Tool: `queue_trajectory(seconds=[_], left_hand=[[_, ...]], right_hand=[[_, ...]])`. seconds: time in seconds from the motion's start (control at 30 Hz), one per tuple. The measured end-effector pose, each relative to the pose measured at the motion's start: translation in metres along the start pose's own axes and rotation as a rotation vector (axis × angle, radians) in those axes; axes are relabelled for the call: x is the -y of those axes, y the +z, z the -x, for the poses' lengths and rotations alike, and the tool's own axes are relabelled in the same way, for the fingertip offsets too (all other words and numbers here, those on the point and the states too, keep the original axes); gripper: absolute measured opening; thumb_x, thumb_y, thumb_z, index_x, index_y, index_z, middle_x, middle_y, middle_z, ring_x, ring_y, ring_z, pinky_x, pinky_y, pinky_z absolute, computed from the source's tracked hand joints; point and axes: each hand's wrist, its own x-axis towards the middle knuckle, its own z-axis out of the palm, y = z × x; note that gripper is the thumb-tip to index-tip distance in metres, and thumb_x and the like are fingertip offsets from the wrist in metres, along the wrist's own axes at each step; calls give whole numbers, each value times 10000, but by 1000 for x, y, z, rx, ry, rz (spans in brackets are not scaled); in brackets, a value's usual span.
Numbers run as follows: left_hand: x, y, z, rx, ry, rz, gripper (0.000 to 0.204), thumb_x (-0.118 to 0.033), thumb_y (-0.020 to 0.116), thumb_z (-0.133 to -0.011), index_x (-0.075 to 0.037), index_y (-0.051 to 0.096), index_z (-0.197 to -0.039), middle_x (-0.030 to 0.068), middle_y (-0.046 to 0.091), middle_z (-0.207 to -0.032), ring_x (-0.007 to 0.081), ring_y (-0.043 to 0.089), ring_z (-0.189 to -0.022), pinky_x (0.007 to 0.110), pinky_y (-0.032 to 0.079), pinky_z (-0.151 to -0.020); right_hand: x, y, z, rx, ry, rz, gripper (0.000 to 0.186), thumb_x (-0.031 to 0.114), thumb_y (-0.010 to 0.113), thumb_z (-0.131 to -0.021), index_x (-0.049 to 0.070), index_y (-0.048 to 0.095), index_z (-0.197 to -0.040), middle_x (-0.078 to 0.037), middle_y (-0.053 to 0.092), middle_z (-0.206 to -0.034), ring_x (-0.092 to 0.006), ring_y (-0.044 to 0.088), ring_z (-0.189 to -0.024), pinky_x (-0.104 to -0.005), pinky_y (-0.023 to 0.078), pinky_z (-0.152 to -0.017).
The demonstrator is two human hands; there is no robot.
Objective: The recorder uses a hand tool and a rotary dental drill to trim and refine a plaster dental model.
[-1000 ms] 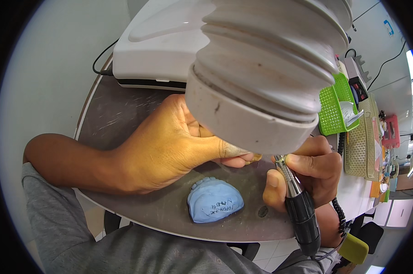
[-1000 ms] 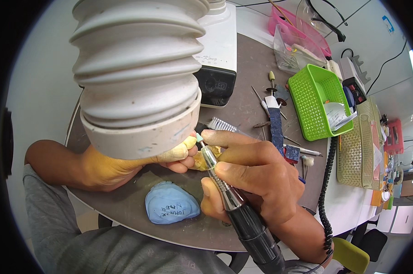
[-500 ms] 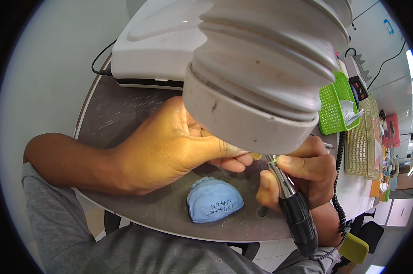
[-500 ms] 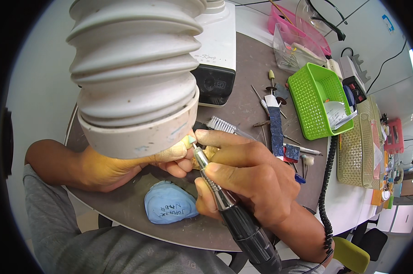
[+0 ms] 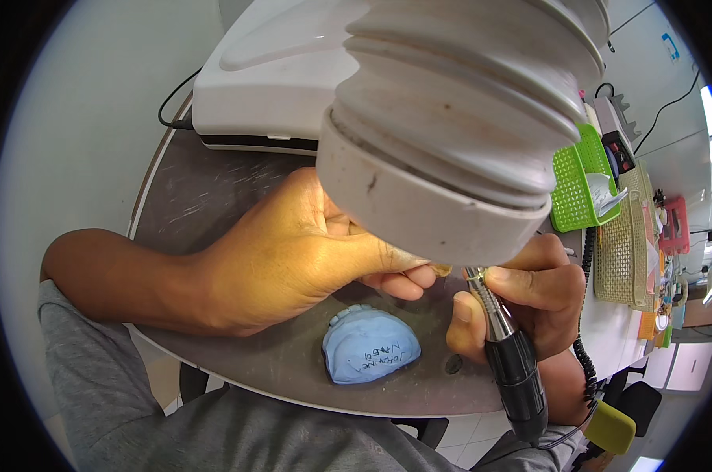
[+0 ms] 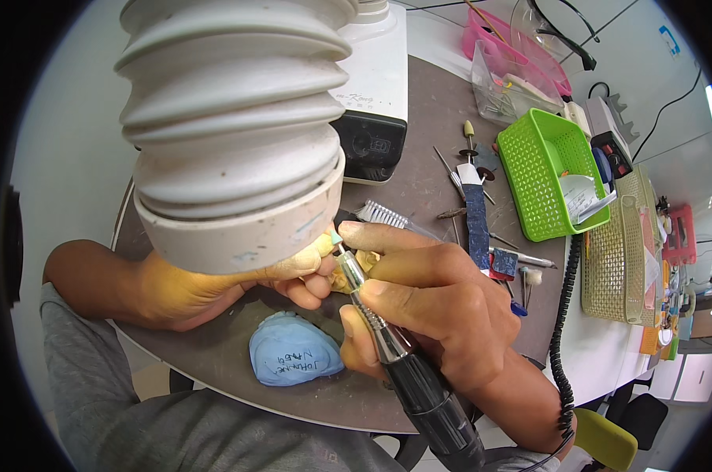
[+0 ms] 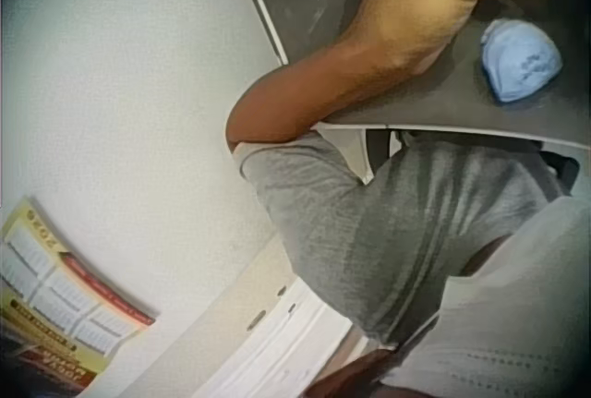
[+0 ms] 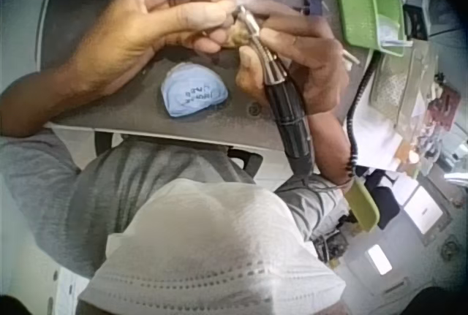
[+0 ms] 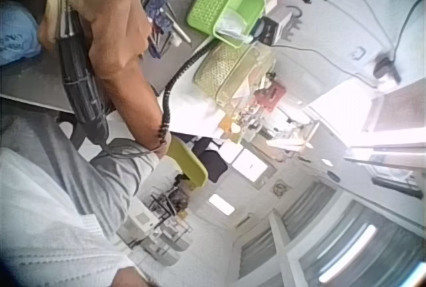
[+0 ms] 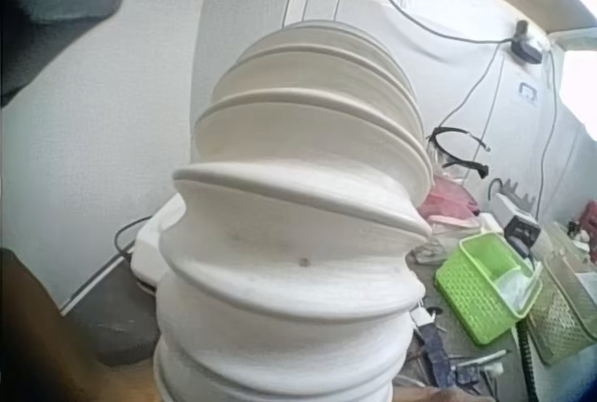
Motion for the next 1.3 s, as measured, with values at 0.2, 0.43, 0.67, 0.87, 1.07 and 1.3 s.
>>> queue_trajectory(seconds=[0.2,0.43,0.67,0.87,1.07,1.3], left_hand=[[-3,-3,-2,11,-50,0,221,-78,595,-881,40,589,-1068,112,636,-958,137,633,-872,235,556,-764],[-3,-3,-2,16,-69,14,230,-89,595,-883,41,589,-1072,117,635,-966,140,634,-876,239,557,-767],[-3,-5,-1,-2,-76,-4,236,-101,588,-889,43,584,-1077,113,627,-972,133,628,-877,239,556,-772],[1,-3,-3,59,44,-10,255,-119,594,-891,41,576,-1089,106,624,-967,127,627,-873,237,555,-770],[3,-6,0,16,7,48,259,-145,603,-895,33,581,-1081,99,621,-961,122,624,-861,235,554,-763],[0,-3,0,18,-29,51,265,-161,598,-899,30,579,-1082,94,614,-960,116,617,-862,231,551,-754]], right_hand=[[0,1,-2,0,-41,42,360,44,788,-693,-13,520,-926,-165,608,-823,-362,669,-885,-346,581,-660],[1,1,-1,-13,-37,46,336,53,787,-698,-18,529,-902,-173,614,-817,-361,671,-876,-343,583,-667],[-4,6,-1,-23,-26,29,351,46,785,-696,-18,526,-923,-184,617,-825,-363,669,-884,-348,582,-666],[3,-1,-2,-11,-45,43,355,41,782,-699,-17,525,-938,-180,615,-826,-363,665,-899,-357,581,-671],[-5,6,1,-52,23,-53,357,33,790,-687,-16,531,-928,-181,614,-823,-358,663,-907,-353,580,-683],[-1,-1,-4,62,-36,13,393,14,785,-686,6,511,-968,-156,584,-847,-356,666,-904,-344,577,-673]])
